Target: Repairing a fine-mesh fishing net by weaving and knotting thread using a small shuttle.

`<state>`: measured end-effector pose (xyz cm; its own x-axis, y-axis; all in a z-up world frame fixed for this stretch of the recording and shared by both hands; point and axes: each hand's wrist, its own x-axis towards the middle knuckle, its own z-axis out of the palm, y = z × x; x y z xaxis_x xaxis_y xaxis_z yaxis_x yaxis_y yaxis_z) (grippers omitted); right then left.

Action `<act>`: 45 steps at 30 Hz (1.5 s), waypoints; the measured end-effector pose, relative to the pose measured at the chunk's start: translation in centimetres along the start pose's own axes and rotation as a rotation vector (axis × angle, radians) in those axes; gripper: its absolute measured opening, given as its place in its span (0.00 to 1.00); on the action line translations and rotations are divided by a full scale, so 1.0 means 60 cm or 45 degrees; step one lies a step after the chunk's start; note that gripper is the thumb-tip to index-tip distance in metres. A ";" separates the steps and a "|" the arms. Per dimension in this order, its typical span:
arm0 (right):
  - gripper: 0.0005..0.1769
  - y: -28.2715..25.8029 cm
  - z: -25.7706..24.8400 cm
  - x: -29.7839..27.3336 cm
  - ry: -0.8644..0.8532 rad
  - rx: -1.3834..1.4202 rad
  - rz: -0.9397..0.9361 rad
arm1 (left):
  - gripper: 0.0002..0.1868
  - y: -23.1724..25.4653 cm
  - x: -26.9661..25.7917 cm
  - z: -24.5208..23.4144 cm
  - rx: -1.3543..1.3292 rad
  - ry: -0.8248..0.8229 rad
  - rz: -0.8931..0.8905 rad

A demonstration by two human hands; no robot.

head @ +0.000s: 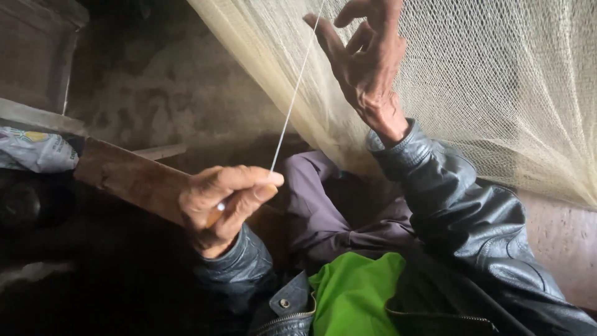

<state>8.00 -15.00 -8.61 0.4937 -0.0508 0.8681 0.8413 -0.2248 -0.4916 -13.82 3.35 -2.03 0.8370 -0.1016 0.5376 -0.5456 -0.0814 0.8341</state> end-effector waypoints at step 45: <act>0.04 -0.222 -0.102 -0.004 -0.389 0.072 0.149 | 0.08 -0.194 0.101 0.125 -0.144 0.329 -0.261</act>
<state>-4.68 -17.94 -1.84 0.6239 0.2229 0.7491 0.7815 -0.1801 -0.5973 -2.70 -3.74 -9.41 0.9194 0.1611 0.3588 -0.3690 0.0377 0.9286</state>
